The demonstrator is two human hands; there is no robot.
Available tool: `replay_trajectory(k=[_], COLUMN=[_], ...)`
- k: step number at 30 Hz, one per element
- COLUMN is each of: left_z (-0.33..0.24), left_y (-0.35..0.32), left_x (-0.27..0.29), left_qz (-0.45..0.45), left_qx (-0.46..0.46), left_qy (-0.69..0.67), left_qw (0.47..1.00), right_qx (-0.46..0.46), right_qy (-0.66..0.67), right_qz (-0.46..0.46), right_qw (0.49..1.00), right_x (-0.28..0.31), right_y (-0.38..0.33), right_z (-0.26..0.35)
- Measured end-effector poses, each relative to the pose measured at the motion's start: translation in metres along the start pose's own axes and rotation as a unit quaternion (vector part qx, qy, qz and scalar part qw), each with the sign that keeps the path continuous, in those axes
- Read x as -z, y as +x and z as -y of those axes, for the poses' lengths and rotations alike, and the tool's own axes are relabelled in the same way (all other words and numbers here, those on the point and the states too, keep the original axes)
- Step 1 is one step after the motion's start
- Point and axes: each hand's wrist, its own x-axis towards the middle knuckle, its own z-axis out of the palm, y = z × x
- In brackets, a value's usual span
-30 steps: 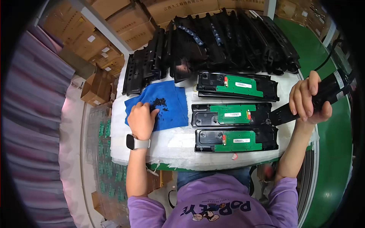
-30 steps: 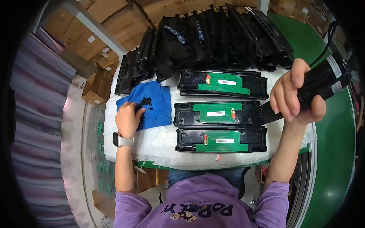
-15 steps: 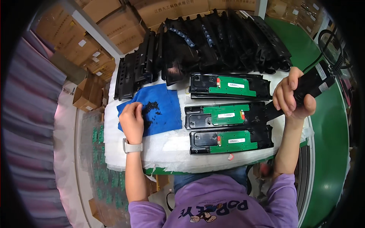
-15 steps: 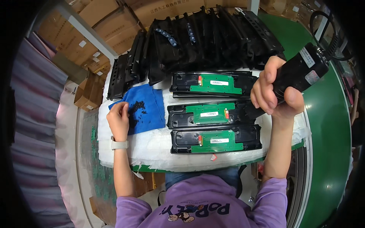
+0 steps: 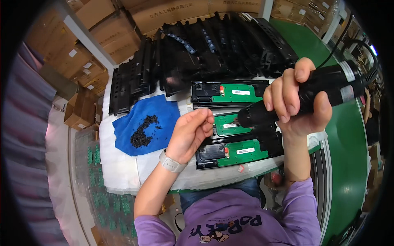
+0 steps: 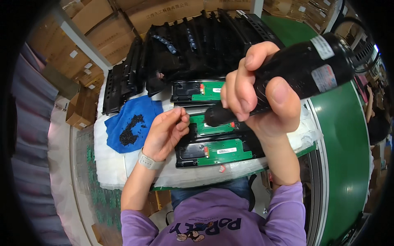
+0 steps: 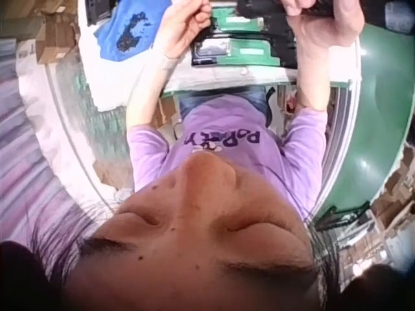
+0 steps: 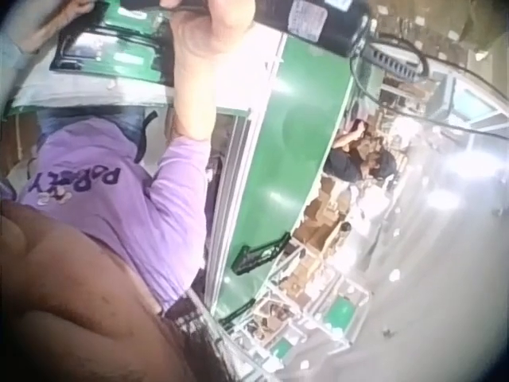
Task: Assembling components into toner cartridges using an electric screwdriver.
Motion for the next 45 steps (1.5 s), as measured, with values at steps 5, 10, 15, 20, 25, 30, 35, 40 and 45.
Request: replay_trajectory(k=[5,10,15,20,25,30,35,40,45], left_z=[0.008,0.015,0.017,0.019,0.022,0.02,0.023,0.022,0.018], left_y=[-0.01,-0.01,-0.012,-0.013,-0.015,-0.016,-0.016,-0.014,-0.012], left_x=[-0.002,0.003,-0.002,0.0,-0.002,-0.003,-0.002,-0.004,0.002], left_qz=[0.002,0.026,0.005,-0.008,-0.01,-0.02,0.001,-0.022,-0.114], left_qx=[0.018,0.025,0.021,0.016,-0.026,-0.023,-0.036,-0.065,-0.131], left_qy=[0.018,-0.005,0.039,0.107,0.209,0.205,0.194,0.235,0.269], left_qw=[1.0,0.999,0.999,0.994,0.977,0.978,0.98,0.97,0.947], right_qx=[0.036,0.039,0.018,-0.01,-0.05,-0.028,-0.051,-0.069,-0.12], right_qy=[0.012,0.013,0.013,0.009,-0.028,-0.015,0.049,0.09,-0.024], right_qz=[0.046,0.001,-0.043,-0.04,-0.09,-0.159,-0.197,-0.228,-0.159], right_qw=[0.998,0.999,0.999,0.999,0.994,0.987,0.978,0.967,0.98], right_x=[0.002,0.001,-0.002,-0.004,-0.008,-0.007,-0.004,0.001,0.01], right_y=[-0.005,-0.013,-0.017,-0.02,-0.02,-0.021,-0.017,-0.014,-0.012], right_z=[0.001,-0.006,-0.012,-0.011,-0.013,-0.015,-0.016,-0.014,-0.011])
